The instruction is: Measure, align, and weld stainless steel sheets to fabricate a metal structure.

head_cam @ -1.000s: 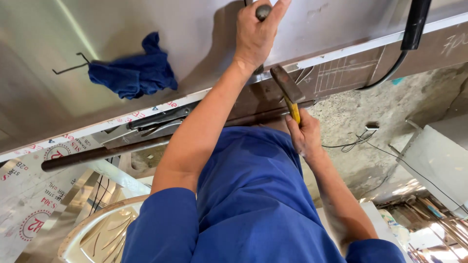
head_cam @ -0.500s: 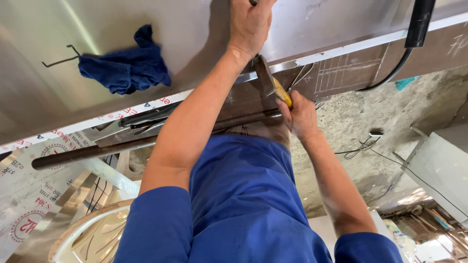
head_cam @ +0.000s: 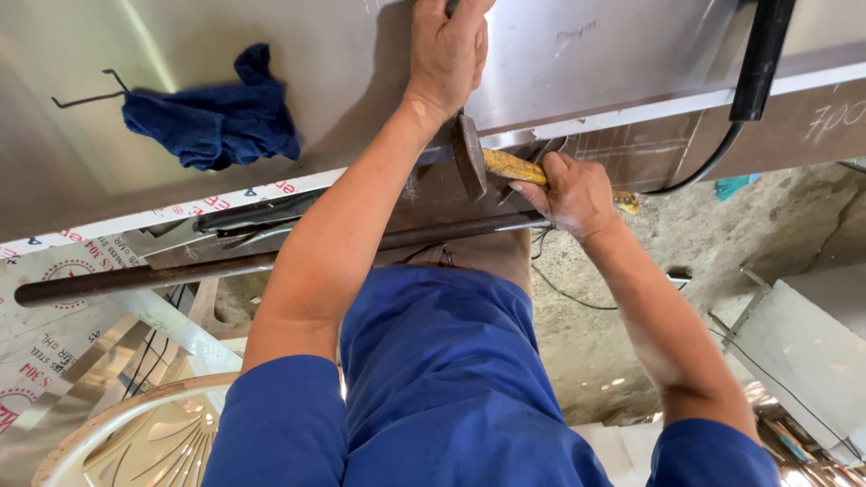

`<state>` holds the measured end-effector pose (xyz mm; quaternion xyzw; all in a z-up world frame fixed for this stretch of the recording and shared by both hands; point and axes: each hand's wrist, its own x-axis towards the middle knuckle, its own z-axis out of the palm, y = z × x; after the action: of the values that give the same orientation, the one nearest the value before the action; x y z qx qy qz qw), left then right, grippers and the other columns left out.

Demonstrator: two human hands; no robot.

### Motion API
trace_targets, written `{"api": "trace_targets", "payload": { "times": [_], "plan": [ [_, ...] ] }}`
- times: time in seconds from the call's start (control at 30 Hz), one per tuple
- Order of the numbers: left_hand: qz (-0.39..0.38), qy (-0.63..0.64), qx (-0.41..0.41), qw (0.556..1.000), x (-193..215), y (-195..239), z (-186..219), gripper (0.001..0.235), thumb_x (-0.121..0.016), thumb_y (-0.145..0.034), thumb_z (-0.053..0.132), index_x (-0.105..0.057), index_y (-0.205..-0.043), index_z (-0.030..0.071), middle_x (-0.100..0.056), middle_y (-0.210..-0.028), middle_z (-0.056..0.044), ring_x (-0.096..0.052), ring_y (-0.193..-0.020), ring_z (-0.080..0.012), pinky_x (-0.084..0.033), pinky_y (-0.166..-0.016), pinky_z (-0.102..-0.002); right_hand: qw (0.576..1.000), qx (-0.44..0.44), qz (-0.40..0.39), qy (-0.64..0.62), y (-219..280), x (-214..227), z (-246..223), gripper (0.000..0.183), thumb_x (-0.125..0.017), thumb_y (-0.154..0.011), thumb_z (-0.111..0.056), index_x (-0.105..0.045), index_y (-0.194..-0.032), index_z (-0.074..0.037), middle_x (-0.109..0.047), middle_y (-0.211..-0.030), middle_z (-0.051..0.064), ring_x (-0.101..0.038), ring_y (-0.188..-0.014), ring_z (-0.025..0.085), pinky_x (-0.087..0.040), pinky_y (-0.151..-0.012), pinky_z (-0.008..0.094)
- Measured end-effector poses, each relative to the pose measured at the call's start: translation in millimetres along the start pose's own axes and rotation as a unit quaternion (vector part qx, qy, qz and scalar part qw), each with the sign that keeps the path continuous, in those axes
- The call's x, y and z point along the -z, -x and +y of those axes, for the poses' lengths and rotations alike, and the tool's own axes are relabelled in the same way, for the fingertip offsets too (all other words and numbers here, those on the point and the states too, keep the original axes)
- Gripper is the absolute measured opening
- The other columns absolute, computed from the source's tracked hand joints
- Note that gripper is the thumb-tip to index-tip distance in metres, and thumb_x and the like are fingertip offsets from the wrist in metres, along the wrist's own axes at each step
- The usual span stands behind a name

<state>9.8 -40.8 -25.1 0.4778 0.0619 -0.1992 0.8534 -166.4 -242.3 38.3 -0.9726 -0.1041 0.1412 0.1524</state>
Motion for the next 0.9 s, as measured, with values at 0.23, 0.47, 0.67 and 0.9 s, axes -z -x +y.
{"api": "trace_targets", "payload": {
  "times": [0.23,0.47,0.67,0.9],
  "plan": [
    [0.027,0.019,0.049,0.998,-14,5,26,0.041,-0.061,-0.098,0.032,-0.045,-0.066,0.01,-0.037,-0.047,0.004,-0.036,-0.038,-0.0081,-0.028,-0.035,-0.028,0.967,0.204,0.09,-0.122,-9,24,-5,0.061,-0.068,-0.085,-0.062,-0.051,-0.078,-0.003,-0.053,-0.066,0.015,-0.057,-0.055,0.036,-0.044,-0.049,0.047],
    [0.005,-0.017,-0.006,1.0,-13,6,19,0.04,-0.064,-0.097,0.034,-0.051,-0.069,0.007,-0.04,-0.046,0.004,-0.042,-0.036,-0.0103,-0.032,-0.035,-0.03,0.999,0.031,-0.007,0.027,-4,21,-4,0.057,-0.067,-0.096,-0.06,-0.054,-0.084,-0.006,-0.061,-0.073,0.014,-0.06,-0.062,0.04,-0.047,-0.053,0.048],
    [-0.006,0.016,0.007,1.0,1,-4,-10,0.049,-0.064,-0.101,0.029,-0.043,-0.062,0.007,-0.04,-0.046,0.001,-0.039,-0.037,-0.012,-0.028,-0.036,-0.031,0.975,0.202,0.04,-0.079,-8,36,-3,0.062,-0.065,-0.086,-0.064,-0.051,-0.079,-0.005,-0.056,-0.068,0.016,-0.06,-0.059,0.037,-0.048,-0.053,0.048],
    [-0.02,-0.03,-0.041,0.998,-17,10,4,0.04,-0.067,-0.101,0.027,-0.053,-0.069,0.007,-0.041,-0.049,0.003,-0.039,-0.041,-0.0102,-0.03,-0.042,-0.03,0.994,0.081,-0.036,0.069,8,35,-10,0.056,-0.073,-0.092,-0.058,-0.053,-0.078,-0.007,-0.056,-0.068,0.011,-0.059,-0.058,0.034,-0.049,-0.052,0.046]
  ]
}}
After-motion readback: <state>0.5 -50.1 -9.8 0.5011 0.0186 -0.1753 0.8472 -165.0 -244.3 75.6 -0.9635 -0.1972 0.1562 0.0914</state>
